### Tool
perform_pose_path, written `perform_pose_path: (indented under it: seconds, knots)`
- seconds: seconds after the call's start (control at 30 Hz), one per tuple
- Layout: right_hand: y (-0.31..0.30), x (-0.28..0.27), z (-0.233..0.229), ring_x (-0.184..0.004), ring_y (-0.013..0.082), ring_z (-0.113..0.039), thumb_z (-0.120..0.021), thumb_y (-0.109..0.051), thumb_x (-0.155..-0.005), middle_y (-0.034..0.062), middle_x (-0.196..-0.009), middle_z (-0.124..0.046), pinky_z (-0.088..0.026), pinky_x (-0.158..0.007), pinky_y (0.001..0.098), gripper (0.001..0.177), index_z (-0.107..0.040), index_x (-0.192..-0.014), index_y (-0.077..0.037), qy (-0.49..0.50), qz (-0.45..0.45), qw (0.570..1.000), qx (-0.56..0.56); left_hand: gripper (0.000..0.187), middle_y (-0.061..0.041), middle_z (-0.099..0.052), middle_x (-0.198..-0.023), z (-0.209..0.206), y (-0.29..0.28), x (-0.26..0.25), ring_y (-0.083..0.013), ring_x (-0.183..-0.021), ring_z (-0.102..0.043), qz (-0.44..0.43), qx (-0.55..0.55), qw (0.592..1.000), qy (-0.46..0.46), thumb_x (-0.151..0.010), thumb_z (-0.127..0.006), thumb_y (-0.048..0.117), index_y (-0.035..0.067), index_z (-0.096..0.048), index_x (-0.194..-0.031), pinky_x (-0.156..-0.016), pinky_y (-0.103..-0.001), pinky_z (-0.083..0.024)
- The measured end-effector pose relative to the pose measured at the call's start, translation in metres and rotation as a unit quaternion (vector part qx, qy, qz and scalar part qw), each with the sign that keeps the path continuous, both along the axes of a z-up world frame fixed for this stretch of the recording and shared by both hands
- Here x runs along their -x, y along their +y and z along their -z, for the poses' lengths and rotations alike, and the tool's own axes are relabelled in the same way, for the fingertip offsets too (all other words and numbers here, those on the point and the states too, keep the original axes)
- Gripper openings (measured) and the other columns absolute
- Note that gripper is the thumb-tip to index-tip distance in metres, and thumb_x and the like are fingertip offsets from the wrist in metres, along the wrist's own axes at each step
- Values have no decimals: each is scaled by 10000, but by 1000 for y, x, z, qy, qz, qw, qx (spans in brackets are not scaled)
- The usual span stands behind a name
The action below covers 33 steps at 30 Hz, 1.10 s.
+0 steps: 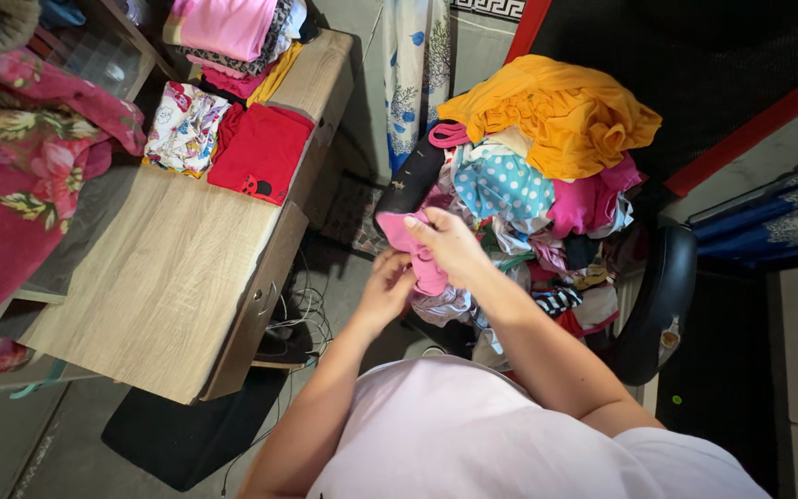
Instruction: The person folds multiple pieces of children's clothing one by one on a small wooden table. Items include a red shirt, pink shorts, a pink t-shirt, a yellow top, a cream shirt, and a pink Barbie shirt. Each item is smoothed, folded, and stacked on the table.
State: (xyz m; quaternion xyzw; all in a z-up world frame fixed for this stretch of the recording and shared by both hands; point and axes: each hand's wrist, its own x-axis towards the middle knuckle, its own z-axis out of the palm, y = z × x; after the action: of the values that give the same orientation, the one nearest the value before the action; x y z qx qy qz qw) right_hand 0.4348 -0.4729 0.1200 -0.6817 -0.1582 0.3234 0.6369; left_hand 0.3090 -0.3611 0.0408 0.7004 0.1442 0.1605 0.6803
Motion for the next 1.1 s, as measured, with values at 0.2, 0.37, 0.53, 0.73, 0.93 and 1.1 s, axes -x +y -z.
perform_pose_path:
  seconds: [0.2, 0.37, 0.53, 0.73, 0.93, 1.1]
  knots:
    - [-13, -32, -26, -787, 154, -720, -685, -115, -894, 50, -950, -732, -608, -696, 333, 186, -648, -1064, -50, 216, 136, 947, -197, 276, -144, -683, -1202, -9, 26, 17, -323, -1217, -567, 68, -328, 928, -160, -685, -833, 167, 50, -599, -774, -1021, -436, -451]
    - [-31, -62, -29, -736, 171, -601, -736, -64, -893, 100, -968, -693, -408, -583, 295, 113, -713, -1001, -41, 45, 238, 956, -169, 175, -91, -682, -797, -52, 60, 31, -160, -768, -632, 6, -202, 970, 136, -815, -773, 132, 58, -616, -839, -716, -311, -536]
    - [-43, -67, -49, -1177, 328, -540, -677, 93, -702, 230, -1276, -601, -449, -959, 377, 39, -709, -703, 70, -467, 236, 845, -112, 192, 12, -728, -855, -118, 116, 51, -53, -793, -652, -3, -165, 985, 51, -787, -724, 10, 89, -691, -958, -709, -248, -536]
    - [-58, -69, -72, -941, 304, -535, -631, 106, -746, 179, -878, -697, -428, -836, 343, 92, -641, -692, 32, -344, 6, 914, -216, 267, -20, -760, -931, -200, 158, 82, -62, -842, -653, 34, -197, 976, 88, -802, -860, 78, 37, -775, -1052, -755, -262, -552]
    - [-51, -64, -103, -799, 152, -636, -699, 46, -836, 54, -820, -724, -505, -765, 283, 100, -704, -909, -22, -74, -171, 971, -148, 333, 40, -768, -926, -252, 210, 133, -61, -808, -665, 144, -118, 967, 174, -790, -820, 141, 69, -759, -1109, -718, -270, -562]
    - [-7, -49, -115, -791, 137, -675, -743, -71, -879, 42, -847, -771, -545, -754, 298, 164, -764, -1018, 14, -168, -307, 926, 144, 285, -86, -798, -934, -248, 269, 140, -150, -773, -691, 87, -348, 881, 309, -826, -823, 134, 81, -814, -1106, -755, -298, -544]
